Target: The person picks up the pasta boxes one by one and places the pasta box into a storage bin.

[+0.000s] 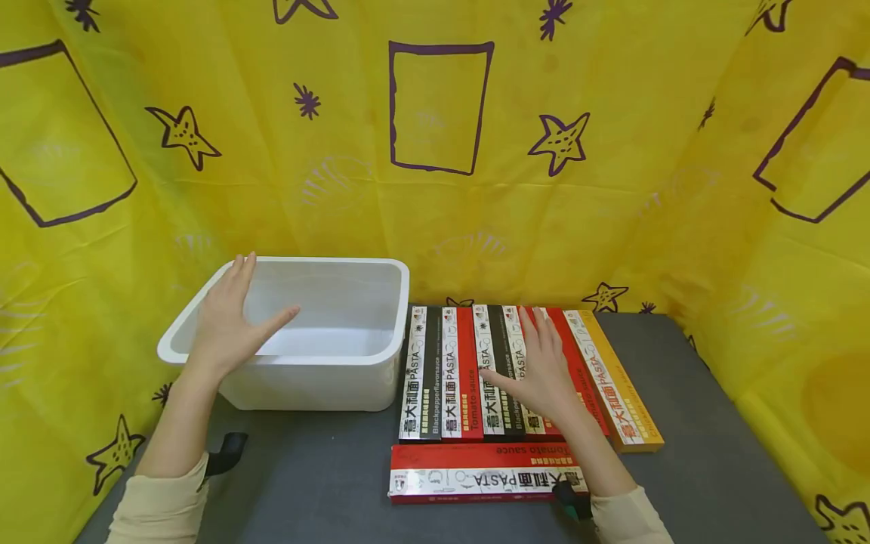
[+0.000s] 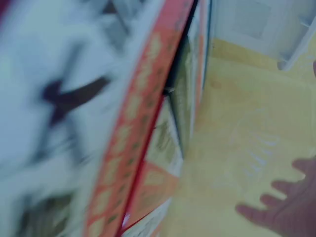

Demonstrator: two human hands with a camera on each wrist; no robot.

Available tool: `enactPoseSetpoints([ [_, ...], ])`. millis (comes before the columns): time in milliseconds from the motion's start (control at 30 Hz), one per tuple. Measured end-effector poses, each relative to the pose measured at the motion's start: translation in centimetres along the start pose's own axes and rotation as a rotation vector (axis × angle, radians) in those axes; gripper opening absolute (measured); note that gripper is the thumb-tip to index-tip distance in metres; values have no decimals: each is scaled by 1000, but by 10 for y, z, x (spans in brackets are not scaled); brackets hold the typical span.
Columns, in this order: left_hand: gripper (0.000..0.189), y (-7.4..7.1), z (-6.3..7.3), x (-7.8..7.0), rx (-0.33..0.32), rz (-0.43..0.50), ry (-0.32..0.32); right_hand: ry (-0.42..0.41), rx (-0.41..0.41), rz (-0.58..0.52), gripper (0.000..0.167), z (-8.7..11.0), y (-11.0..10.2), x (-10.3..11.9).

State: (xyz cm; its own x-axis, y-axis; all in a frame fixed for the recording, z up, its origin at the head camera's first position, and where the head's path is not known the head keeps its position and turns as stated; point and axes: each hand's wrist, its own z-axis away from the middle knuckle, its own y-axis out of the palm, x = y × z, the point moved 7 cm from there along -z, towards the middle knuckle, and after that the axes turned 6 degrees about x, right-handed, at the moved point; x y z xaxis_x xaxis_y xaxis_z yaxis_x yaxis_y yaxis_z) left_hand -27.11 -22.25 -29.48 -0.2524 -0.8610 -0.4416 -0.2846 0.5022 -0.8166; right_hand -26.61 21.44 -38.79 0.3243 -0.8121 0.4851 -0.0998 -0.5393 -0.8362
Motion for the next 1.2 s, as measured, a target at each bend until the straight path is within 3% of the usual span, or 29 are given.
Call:
enactPoseSetpoints([
  [167, 65, -23, 2, 16, -115, 122, 68, -56, 95, -63, 106, 19, 6, -5],
  [267, 52, -31, 3, 29, -141, 200, 55, -102, 168, -86, 97, 35, 9, -9],
  [400, 48, -36, 4, 48, -117, 293, -18, -140, 264, -95, 89, 58, 12, -17],
  [567, 51, -38, 4, 68, -65, 354, -141, -164, 309, -70, 82, 80, 12, -25],
  [800, 59, -37, 4, 92, -21, 363, -298, -188, 354, 16, 70, 102, 12, -33],
  [1033, 63, -33, 0, 100, 19, 286, -296, -189, 378, 53, 70, 113, 14, -37],
  [1200, 66, -31, 0, 101, 36, 247, -300, -241, 384, 74, 70, 116, 15, -37],
])
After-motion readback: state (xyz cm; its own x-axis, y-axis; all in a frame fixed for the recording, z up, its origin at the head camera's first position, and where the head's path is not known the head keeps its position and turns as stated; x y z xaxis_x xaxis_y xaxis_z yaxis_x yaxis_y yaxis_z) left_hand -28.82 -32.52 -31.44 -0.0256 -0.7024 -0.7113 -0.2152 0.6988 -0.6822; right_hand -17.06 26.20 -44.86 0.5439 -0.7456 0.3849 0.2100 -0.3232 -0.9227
